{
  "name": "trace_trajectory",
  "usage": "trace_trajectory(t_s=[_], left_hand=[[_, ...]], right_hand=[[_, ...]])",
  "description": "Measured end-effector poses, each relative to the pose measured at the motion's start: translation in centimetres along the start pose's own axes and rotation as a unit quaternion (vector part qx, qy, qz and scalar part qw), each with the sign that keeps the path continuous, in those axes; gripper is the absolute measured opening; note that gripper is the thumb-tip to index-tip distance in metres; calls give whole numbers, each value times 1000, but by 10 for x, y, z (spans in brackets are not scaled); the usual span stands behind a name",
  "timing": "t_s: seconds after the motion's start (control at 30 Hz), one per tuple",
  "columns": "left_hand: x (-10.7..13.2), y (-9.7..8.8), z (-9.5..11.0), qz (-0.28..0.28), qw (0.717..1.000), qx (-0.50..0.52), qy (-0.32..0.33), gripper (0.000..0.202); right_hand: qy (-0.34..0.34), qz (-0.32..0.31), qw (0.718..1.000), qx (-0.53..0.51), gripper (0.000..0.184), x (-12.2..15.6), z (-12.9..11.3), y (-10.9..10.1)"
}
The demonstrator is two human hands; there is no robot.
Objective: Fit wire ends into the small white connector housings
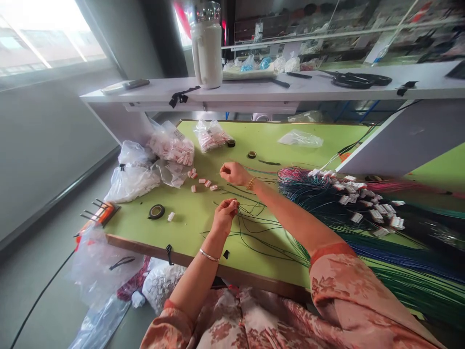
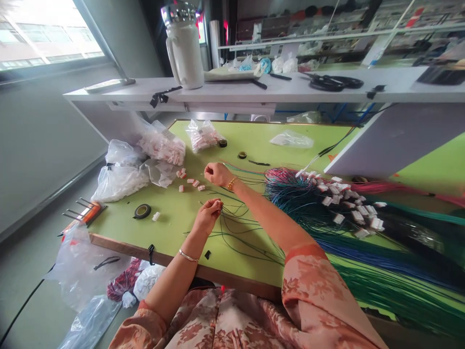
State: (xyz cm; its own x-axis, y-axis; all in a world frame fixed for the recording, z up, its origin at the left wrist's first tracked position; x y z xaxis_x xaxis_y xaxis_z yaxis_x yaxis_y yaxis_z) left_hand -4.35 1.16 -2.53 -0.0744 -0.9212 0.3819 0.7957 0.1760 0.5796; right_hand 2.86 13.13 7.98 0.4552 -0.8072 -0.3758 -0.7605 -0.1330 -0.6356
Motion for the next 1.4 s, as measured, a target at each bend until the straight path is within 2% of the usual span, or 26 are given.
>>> trace_trajectory(t_s=[0.23, 0.4, 0.57, 0.87, 1.03, 1.2, 1.4], left_hand=[[-1, 6, -1, -32, 997, 70, -23, 27], [3, 9, -1, -34, 997, 50, -41, 25], [5, 10, -3, -17, 998, 43, -50, 24], [2, 9, -3, -20, 999, 15, -41, 25], [3, 9, -2, -5, 1000, 5, -12, 27], [7, 11, -2, -4, 997, -55, 45, 28], [3, 7, 2, 9, 999, -23, 36, 28]], right_hand=[[10, 3, 999, -50, 17, 89, 5, -12], [41, 20, 998, -35, 17, 123, 8, -12], [46, 26, 998, -22, 15, 131, 4, -11], [59, 52, 997, 8, 10, 135, 3, -8], [40, 56, 998, -4, 10, 136, 2, -6], [33, 53, 998, 0, 12, 137, 2, -2], [10, 32, 999, 9, 11, 135, -4, -3]])
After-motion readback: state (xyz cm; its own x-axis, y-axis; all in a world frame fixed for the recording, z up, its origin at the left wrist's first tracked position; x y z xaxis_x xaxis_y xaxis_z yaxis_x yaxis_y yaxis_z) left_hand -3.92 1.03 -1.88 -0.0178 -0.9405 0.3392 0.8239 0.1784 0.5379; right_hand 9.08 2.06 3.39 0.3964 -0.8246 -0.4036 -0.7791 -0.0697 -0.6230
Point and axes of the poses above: each hand's wrist, its own x-axis away from the middle knuckle, its own y-axis out of the palm, z = x × y, the point moved 5 cm from there along -x, towards the middle knuckle, and after that the axes turned 6 degrees about -y, right-handed, at the moved point
